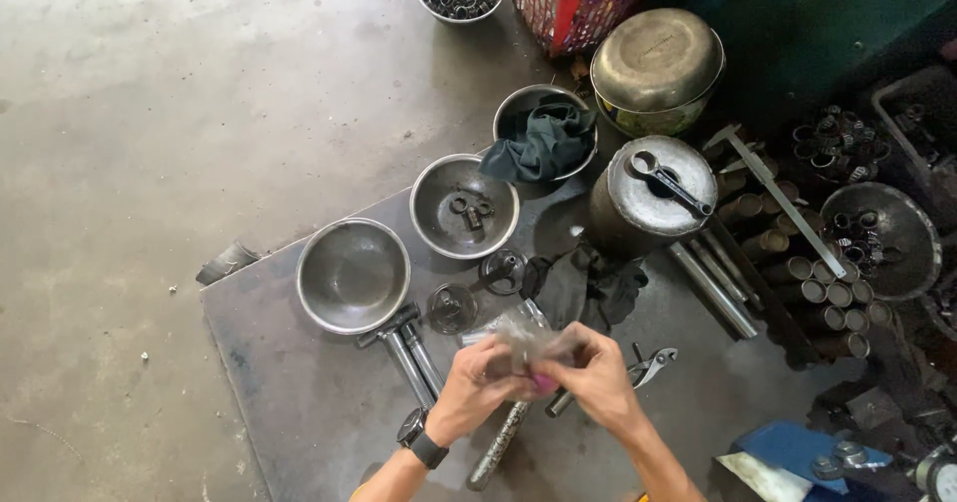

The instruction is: The recorder is cleaning and inspecting small motorcycle engine components using a cloth at a workbench.

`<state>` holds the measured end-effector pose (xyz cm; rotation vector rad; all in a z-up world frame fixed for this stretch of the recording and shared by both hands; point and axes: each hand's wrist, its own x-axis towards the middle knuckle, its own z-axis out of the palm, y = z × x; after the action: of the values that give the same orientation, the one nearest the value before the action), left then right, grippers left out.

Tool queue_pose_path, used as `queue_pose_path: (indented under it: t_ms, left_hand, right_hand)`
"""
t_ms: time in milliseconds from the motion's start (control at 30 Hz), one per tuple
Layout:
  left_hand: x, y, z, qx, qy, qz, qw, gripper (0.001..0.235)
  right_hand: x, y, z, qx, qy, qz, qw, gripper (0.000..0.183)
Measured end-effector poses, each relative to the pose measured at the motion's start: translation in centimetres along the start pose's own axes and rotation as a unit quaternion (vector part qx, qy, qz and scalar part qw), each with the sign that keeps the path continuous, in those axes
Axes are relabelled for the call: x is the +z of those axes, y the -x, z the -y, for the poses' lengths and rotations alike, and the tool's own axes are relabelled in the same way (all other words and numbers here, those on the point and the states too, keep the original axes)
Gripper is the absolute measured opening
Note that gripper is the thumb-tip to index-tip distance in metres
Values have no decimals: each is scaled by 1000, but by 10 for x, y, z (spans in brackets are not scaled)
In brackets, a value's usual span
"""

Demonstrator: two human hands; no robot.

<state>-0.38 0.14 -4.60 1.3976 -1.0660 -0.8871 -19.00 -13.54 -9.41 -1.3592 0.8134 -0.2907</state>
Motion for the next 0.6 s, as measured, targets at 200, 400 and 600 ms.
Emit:
queue_pose_path:
  t_ms: [200, 400, 600]
  left_hand:
    - [-4, 10, 19, 77, -104, 52, 990, 17]
    - [2, 18, 21, -25, -142, 64, 987, 20]
    - [-1, 34, 55, 59, -176, 134, 973, 16]
  right_hand:
    - [8, 1, 69, 32, -69, 69, 995, 44]
    - [21, 4, 66, 91, 106, 67, 988, 42]
    - [24, 13, 31, 86, 23, 74, 993, 34]
